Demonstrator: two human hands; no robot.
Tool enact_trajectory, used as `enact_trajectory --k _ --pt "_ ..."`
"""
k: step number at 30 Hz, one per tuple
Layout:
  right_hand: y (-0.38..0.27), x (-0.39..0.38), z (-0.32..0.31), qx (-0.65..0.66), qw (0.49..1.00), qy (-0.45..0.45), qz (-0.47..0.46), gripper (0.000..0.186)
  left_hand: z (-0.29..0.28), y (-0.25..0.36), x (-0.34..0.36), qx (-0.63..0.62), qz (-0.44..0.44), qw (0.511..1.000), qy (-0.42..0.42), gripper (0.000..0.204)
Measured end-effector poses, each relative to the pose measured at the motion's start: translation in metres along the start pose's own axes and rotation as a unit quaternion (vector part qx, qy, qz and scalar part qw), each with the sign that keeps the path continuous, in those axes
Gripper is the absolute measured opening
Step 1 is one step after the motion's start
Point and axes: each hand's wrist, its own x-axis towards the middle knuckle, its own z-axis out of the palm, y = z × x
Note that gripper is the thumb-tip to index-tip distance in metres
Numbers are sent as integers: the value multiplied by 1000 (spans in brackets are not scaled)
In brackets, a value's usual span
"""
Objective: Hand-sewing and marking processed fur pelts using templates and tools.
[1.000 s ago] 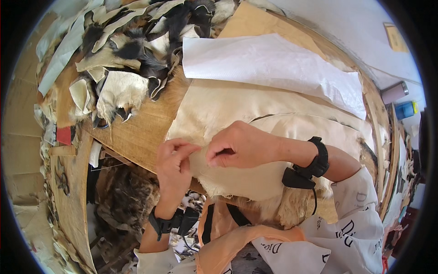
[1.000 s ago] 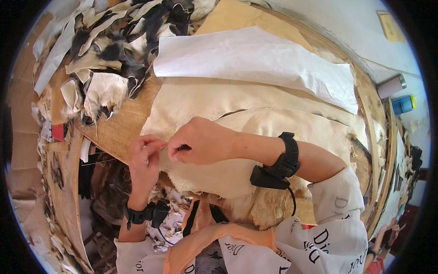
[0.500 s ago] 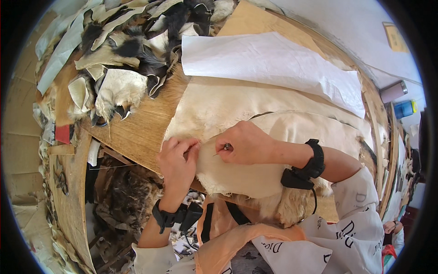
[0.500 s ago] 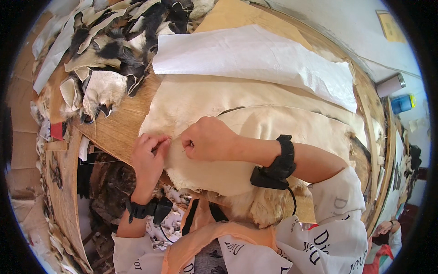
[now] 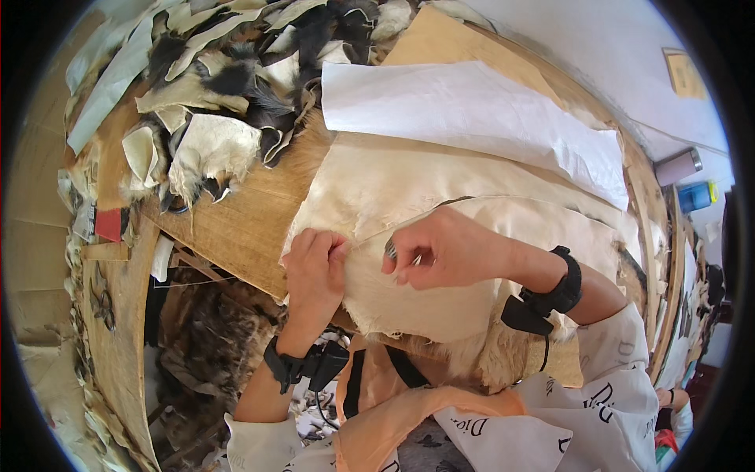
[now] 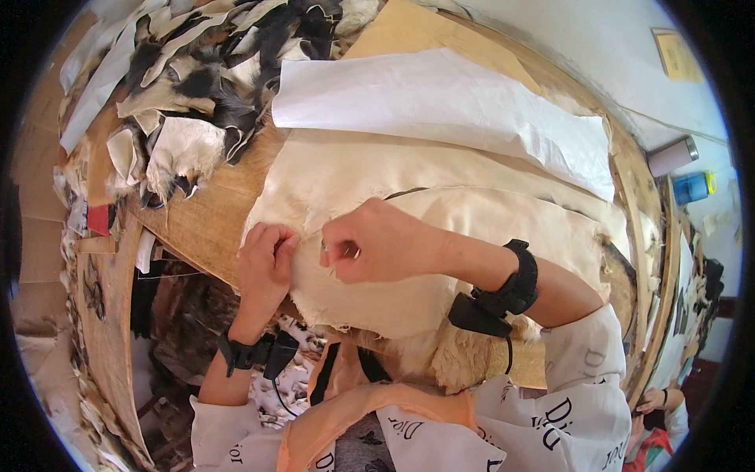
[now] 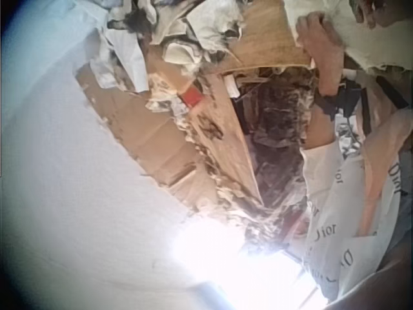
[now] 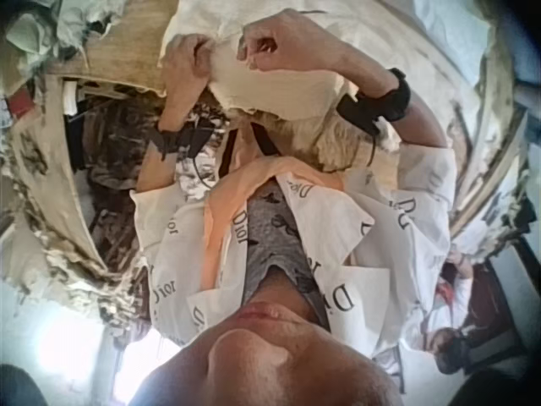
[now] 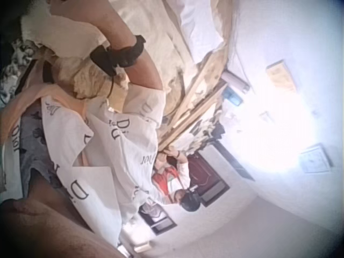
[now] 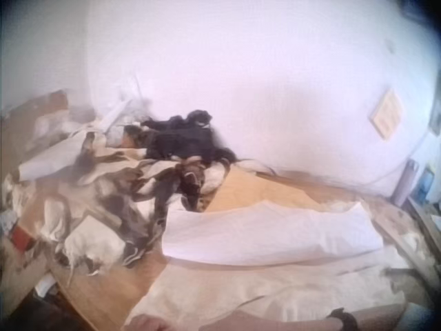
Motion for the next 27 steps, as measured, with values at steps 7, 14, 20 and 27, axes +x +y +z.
enact_trajectory --k 7,14,20,27 --pt "-10 6 -6 11 982 56 182 7 4 3 0 -4 8 1000 14 3" --pt "-2 -2 27 -225 966 80 102 11 7 -2 -1 -3 36 999 33 5" --pt "9 -6 43 -293 953 57 51 13 6 -2 -2 -13 35 999 32 7" --pt "19 -6 50 -313 947 57 56 14 6 -1 -1 -10 46 998 33 6"
